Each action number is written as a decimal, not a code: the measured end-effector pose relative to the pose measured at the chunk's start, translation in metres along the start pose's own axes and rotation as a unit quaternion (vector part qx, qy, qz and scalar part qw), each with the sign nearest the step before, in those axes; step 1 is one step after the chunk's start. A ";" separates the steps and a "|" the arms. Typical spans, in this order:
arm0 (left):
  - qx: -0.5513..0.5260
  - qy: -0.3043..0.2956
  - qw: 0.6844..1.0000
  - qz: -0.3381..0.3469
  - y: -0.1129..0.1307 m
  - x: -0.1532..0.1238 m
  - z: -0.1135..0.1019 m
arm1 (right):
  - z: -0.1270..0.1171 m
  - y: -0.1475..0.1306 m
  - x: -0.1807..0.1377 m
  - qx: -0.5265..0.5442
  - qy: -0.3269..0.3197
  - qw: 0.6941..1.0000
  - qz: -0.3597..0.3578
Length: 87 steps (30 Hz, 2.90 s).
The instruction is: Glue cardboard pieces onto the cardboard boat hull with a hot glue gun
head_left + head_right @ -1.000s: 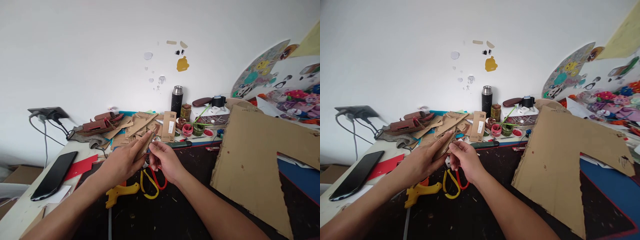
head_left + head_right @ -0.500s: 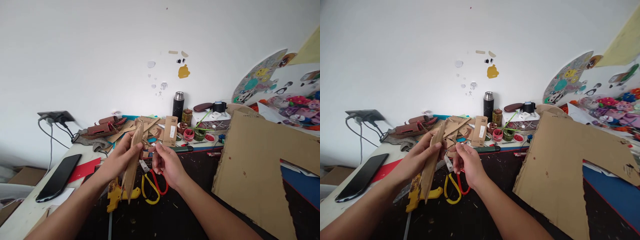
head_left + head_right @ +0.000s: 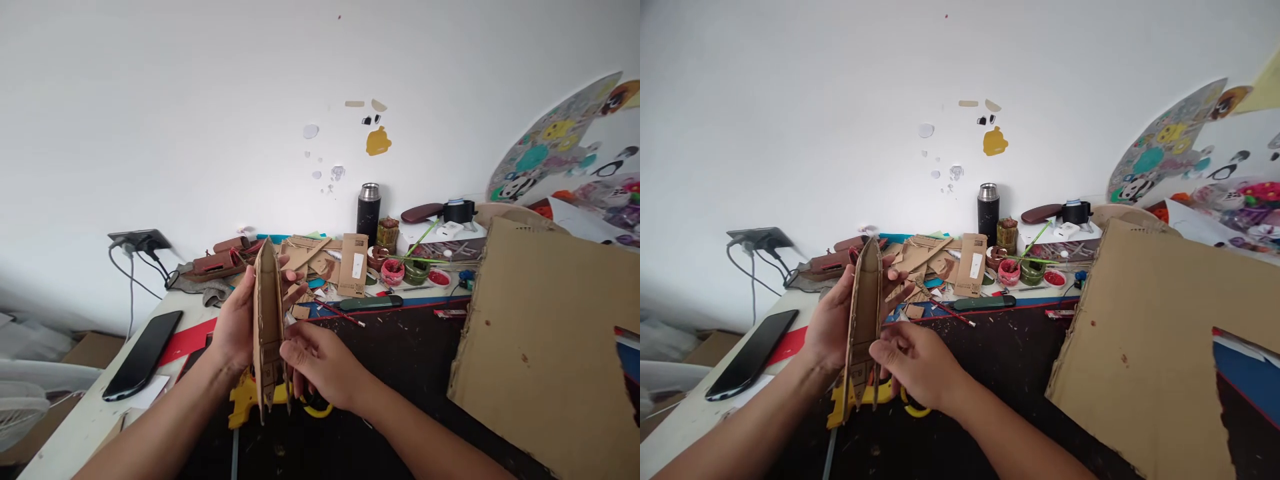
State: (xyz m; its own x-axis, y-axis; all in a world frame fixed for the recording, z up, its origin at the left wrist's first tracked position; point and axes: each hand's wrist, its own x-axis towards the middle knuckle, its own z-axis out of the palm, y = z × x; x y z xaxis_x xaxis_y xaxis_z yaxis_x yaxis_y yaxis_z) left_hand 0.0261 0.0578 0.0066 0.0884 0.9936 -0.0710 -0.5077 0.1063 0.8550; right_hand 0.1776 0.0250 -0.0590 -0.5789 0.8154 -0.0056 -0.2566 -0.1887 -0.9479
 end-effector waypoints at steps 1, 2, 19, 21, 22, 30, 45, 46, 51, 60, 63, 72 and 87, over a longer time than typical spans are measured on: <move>-0.002 -0.005 1.000 -0.004 -0.002 -0.001 0.001 | 0.002 0.001 0.000 -0.001 -0.014 1.000 0.004; -0.003 -0.008 1.000 -0.009 -0.003 -0.001 0.001 | 0.003 0.002 0.000 -0.001 -0.024 1.000 0.009; 0.096 0.042 0.994 0.006 0.004 0.008 -0.013 | -0.005 0.004 0.000 -0.089 0.060 0.994 -0.009; 0.101 0.044 0.994 0.006 0.002 0.008 -0.013 | -0.005 0.007 0.000 -0.099 0.058 0.993 -0.010; 0.106 0.045 0.993 0.008 0.001 0.008 -0.013 | -0.005 0.008 0.000 -0.103 0.056 0.993 -0.010; 0.178 0.024 0.982 0.061 0.001 0.005 -0.015 | -0.006 0.000 -0.003 -0.144 0.058 0.988 -0.008; 0.228 0.040 0.972 0.042 0.003 0.003 -0.014 | -0.004 0.002 -0.004 -0.133 0.023 0.991 -0.024; 0.228 0.041 0.972 0.041 0.003 0.003 -0.014 | -0.005 0.002 -0.004 -0.133 0.021 0.991 -0.023; 0.211 0.050 0.976 0.030 0.003 0.002 -0.011 | -0.004 0.001 -0.004 -0.151 0.035 0.988 -0.022; 0.220 0.029 0.975 0.030 0.003 0.002 -0.010 | -0.003 -0.001 -0.004 -0.167 0.043 0.985 -0.019; 0.230 0.000 0.973 0.027 0.004 0.002 -0.012 | -0.004 0.001 -0.003 -0.144 0.041 0.989 -0.017; 0.216 -0.049 0.975 -0.011 0.008 0.003 -0.017 | -0.009 -0.006 -0.003 -0.095 0.026 0.995 -0.029; 0.013 0.107 0.994 -0.035 0.051 0.025 -0.035 | 0.035 0.000 -0.001 -0.568 -0.051 0.815 -0.108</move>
State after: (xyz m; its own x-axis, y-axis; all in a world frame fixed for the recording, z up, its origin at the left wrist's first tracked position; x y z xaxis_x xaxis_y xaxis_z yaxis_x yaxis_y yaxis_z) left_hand -0.0276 0.0896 0.0303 -0.0626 0.9698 -0.2355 -0.4849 0.1767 0.8565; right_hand 0.1510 0.0053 -0.0477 -0.6917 0.7013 0.1726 0.4860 0.6287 -0.6071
